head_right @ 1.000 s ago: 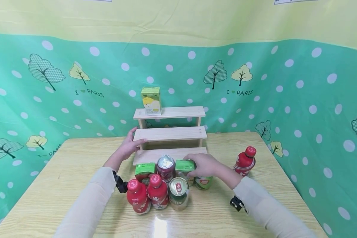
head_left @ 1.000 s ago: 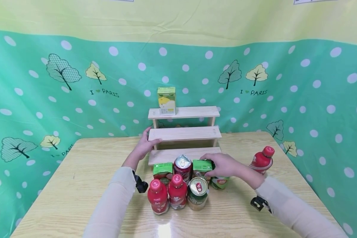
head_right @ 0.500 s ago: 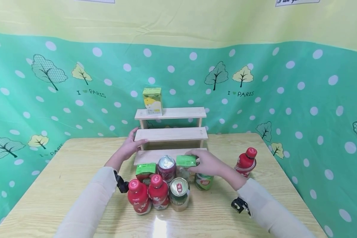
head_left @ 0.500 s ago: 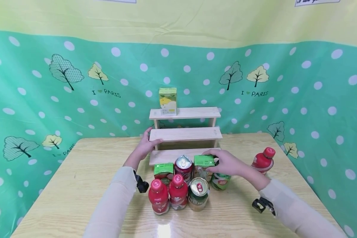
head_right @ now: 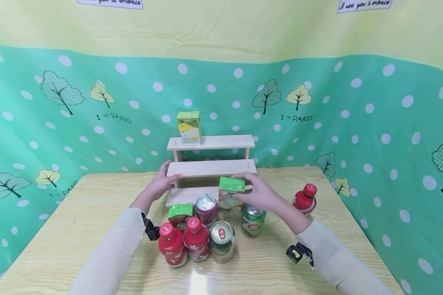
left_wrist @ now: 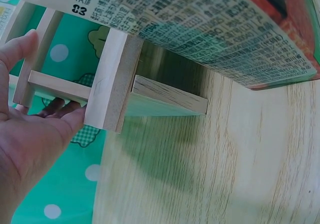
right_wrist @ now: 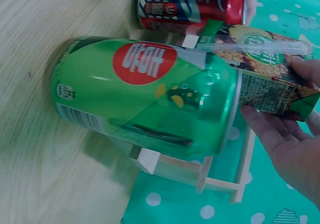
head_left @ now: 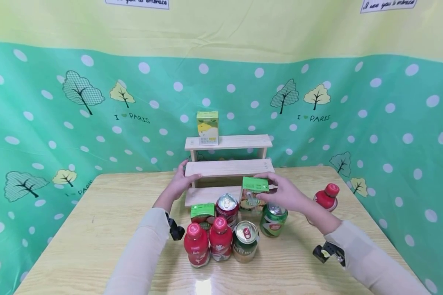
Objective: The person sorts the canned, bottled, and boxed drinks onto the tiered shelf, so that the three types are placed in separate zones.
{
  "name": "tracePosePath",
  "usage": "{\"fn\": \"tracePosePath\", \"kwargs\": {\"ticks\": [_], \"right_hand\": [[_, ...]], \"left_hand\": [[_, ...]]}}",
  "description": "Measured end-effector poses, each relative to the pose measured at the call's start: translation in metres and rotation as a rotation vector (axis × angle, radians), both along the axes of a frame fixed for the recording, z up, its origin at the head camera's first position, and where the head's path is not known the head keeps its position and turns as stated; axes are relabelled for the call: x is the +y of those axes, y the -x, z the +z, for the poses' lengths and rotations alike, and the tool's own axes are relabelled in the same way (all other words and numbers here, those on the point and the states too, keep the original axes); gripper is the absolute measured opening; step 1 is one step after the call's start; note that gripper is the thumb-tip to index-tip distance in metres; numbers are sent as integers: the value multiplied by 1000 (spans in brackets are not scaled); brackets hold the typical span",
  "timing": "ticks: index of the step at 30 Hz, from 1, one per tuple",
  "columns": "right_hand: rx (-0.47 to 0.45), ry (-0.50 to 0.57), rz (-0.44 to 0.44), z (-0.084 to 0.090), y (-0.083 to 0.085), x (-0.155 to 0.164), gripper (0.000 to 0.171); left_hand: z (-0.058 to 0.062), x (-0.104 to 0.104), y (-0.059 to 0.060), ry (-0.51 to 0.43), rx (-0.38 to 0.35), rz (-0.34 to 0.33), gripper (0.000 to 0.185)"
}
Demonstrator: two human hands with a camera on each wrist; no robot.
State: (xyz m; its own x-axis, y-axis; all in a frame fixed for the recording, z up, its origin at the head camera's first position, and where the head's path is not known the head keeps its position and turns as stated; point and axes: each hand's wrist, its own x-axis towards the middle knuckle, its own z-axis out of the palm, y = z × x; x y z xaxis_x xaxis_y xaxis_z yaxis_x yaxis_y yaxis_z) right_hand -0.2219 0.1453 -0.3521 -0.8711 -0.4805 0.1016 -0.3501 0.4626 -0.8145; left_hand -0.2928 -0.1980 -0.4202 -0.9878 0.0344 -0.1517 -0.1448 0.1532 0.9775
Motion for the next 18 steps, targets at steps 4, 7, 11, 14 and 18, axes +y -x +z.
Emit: {"fn": "tracePosePath", "kwargs": {"ticks": [4, 7, 11, 14, 18], "right_hand": [[3, 33, -20, 5, 0, -1, 50], [8, 53, -29, 10, 1, -1, 50], [27, 63, -45, 20, 5, -2, 51], [48, 54, -67, 28, 9, -3, 53], [65, 53, -96, 37, 16, -2, 53]], "left_hand": [[0, 0, 0, -4, 2, -2, 90], [0, 0, 0, 2, -4, 0, 89], [0, 0, 0, 10, -5, 0, 90], [0, 0, 1, 3, -1, 5, 89], [-1, 0, 1, -3, 3, 4, 89]]}}
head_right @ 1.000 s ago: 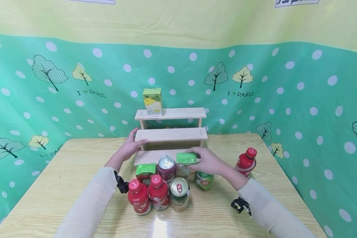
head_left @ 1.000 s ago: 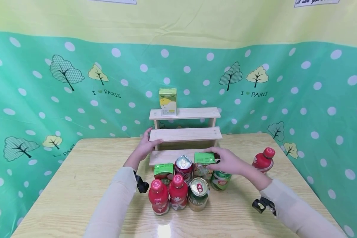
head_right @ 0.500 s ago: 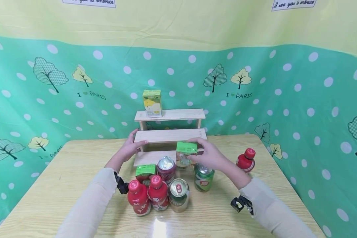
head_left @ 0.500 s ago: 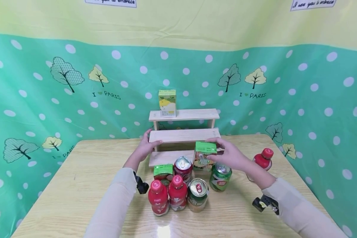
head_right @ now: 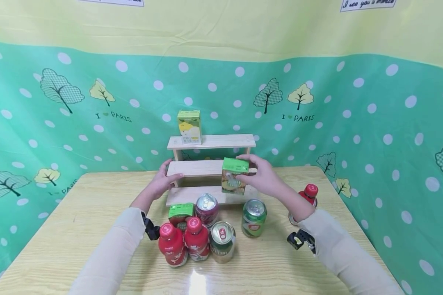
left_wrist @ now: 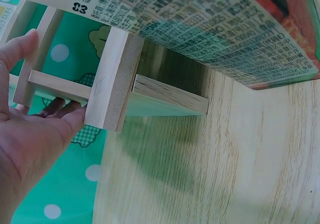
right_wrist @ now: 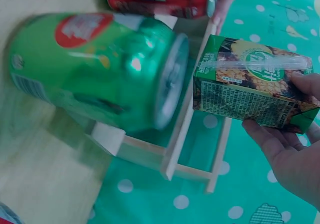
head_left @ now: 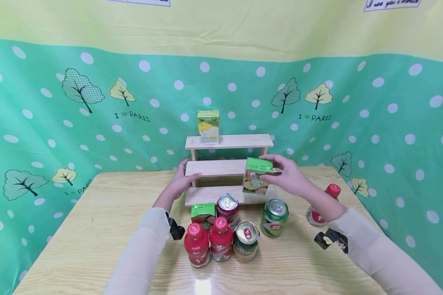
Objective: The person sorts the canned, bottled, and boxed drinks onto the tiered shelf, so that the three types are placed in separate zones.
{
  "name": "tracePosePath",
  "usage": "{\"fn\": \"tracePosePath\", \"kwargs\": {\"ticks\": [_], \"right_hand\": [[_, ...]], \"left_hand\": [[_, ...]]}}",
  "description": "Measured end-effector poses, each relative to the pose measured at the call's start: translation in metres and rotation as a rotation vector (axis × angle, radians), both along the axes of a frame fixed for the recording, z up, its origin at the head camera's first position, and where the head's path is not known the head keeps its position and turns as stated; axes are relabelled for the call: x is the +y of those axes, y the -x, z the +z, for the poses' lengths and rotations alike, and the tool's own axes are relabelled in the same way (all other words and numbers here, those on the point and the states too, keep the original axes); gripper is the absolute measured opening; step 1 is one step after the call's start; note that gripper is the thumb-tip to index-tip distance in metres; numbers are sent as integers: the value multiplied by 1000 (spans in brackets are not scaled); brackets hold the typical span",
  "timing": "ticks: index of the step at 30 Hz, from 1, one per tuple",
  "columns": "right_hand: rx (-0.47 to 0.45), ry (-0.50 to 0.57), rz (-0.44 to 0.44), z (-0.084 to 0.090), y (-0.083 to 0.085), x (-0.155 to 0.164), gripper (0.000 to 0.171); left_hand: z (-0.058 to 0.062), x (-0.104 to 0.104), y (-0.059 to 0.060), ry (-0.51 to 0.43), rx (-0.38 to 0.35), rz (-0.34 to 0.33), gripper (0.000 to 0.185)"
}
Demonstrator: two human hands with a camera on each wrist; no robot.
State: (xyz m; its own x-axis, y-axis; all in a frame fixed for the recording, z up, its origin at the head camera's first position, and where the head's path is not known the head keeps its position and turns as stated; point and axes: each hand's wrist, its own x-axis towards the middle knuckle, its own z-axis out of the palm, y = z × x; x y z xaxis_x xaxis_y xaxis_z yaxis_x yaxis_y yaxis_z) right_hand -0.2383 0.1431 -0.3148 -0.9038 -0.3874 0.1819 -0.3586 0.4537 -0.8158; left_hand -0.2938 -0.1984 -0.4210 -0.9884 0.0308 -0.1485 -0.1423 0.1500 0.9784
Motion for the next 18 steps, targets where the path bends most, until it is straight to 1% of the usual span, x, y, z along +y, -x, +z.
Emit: {"fn": "tracePosePath", "kwargs": {"ticks": [5, 10, 18], "right_hand": [[29, -14, -43, 12, 10, -1, 53], [35, -36, -71, 21, 19, -2, 53], [21, -21, -98, 28, 44, -1, 55]], "left_hand": [[-1, 0, 1, 2, 0, -2, 90], [-1, -1, 0, -4, 0, -2, 89], [0, -1, -1, 15, 0, 3, 89]]}}
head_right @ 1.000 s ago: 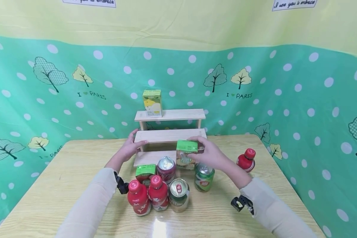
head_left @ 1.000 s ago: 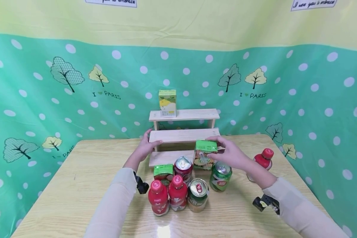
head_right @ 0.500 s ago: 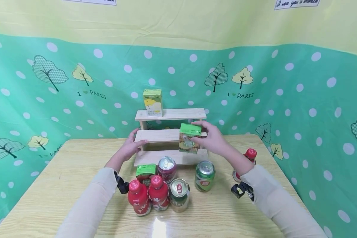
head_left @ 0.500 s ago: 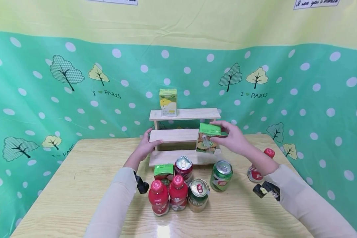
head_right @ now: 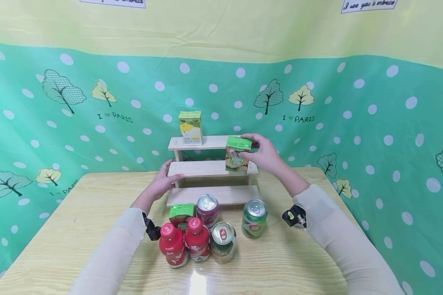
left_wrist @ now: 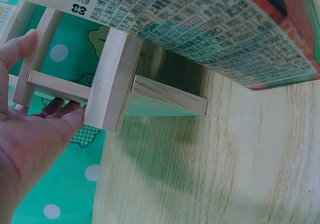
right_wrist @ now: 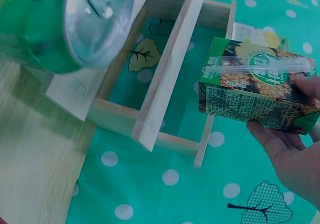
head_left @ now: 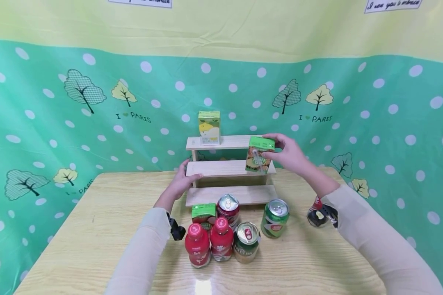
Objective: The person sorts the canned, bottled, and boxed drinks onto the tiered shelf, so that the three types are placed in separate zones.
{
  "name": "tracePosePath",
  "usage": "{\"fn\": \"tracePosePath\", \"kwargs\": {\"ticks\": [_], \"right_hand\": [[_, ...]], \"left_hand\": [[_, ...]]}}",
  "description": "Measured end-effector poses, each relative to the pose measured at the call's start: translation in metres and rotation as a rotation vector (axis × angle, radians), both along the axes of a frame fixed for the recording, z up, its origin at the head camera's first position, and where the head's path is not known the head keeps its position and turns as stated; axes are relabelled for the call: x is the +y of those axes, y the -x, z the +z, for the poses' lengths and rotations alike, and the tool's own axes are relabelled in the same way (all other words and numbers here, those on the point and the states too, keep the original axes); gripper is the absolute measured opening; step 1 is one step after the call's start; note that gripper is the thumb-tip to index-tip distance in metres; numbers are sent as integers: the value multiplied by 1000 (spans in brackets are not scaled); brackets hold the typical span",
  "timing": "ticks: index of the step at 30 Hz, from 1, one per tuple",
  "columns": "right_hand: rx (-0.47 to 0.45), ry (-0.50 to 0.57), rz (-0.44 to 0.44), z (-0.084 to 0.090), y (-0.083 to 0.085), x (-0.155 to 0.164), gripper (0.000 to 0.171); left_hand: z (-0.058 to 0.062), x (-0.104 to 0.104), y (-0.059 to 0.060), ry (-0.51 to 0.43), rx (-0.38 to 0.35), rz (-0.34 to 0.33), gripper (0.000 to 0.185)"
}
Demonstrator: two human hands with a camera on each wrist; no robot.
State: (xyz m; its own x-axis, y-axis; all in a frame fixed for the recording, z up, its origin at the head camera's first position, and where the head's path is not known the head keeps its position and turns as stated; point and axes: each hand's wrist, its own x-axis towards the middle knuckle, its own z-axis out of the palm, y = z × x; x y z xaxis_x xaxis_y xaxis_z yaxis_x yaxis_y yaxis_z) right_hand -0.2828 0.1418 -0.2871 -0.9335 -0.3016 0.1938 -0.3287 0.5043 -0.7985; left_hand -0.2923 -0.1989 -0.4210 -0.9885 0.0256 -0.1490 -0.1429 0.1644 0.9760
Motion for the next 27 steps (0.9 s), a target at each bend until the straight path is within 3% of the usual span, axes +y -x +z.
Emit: {"fn": "tracePosePath", "kwargs": {"ticks": [9, 11, 15, 18, 27], "right_hand": [[-7, 35, -22, 10, 17, -7, 52], [-18, 37, -36, 12, 20, -9, 52], [-36, 43, -42, 16, 28, -14, 54], [-42, 59, -43, 20, 33, -17, 55], [-47, 78, -67, 27, 48, -28, 55]], "left_hand": [[-1, 1, 0, -2, 11, 4, 88], [5, 2, -3, -1, 7, -6, 89], [5, 1, -3, -1, 1, -6, 90], [-1, 0, 1, 5, 4, 3, 90], [-1, 1, 0, 9, 1, 6, 90]]}}
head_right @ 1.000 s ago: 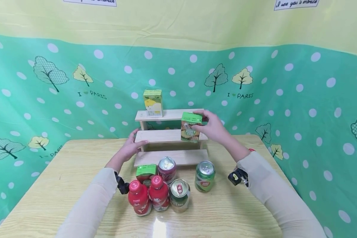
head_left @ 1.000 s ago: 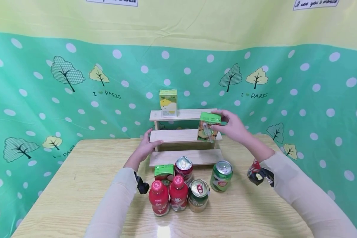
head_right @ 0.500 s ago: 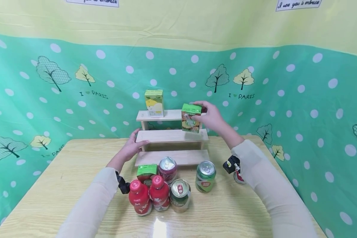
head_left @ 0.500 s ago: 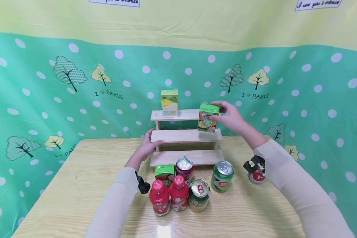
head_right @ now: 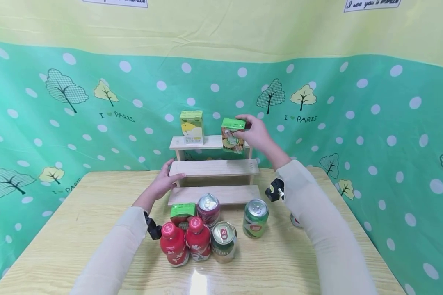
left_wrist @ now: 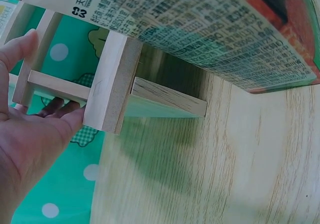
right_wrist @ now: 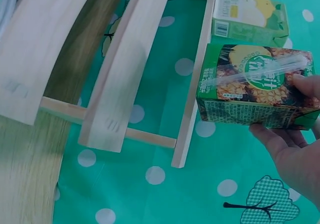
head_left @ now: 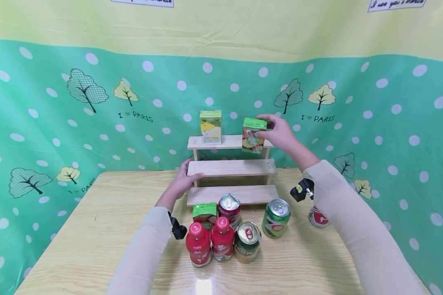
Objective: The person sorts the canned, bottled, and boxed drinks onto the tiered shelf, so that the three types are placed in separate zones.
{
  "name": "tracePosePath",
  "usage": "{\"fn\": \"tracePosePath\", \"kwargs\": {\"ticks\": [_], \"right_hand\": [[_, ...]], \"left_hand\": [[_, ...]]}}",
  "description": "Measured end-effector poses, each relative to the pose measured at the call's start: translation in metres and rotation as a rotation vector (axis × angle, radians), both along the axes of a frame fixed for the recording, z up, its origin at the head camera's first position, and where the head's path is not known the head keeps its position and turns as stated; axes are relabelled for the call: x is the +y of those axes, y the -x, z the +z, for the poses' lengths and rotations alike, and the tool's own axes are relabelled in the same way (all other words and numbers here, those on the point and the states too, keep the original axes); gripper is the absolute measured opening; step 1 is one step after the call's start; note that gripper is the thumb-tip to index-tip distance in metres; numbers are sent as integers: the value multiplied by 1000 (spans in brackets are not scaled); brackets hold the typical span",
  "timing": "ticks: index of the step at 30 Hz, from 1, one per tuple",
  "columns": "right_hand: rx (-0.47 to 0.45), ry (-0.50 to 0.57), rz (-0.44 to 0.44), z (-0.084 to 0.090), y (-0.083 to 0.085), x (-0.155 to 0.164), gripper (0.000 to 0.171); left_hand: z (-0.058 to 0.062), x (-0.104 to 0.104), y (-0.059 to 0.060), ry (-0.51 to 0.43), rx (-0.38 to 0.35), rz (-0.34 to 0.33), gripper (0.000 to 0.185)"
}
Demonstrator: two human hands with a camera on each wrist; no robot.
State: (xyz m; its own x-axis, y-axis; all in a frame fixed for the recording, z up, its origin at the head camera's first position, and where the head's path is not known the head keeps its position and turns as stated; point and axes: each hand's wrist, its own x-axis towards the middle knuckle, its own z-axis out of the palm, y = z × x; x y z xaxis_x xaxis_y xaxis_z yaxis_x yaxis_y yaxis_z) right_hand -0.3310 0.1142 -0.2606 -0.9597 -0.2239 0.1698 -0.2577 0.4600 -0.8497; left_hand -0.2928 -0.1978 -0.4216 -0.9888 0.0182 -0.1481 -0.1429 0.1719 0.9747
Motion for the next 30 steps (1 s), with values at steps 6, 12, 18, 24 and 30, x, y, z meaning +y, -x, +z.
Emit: {"fn": "tracePosePath", "kwargs": {"ticks": [6, 12, 18, 24, 30], "right_hand": [[18, 1, -15, 0, 9, -10, 54], [23, 32, -21, -2, 16, -21, 53], [10, 66, -28, -2, 21, -28, 54], [-7, 94, -36, -3, 27, -36, 54], [-14, 146, -33, -5, 30, -46, 55]], "left_hand": [[-1, 0, 2, -6, -8, 3, 90], [-3, -1, 2, -12, 12, -4, 90], [-4, -1, 1, 11, 47, -14, 94], [6, 1, -3, -32, -2, -14, 90], [23, 5, -15, -36, -12, -33, 88]]}}
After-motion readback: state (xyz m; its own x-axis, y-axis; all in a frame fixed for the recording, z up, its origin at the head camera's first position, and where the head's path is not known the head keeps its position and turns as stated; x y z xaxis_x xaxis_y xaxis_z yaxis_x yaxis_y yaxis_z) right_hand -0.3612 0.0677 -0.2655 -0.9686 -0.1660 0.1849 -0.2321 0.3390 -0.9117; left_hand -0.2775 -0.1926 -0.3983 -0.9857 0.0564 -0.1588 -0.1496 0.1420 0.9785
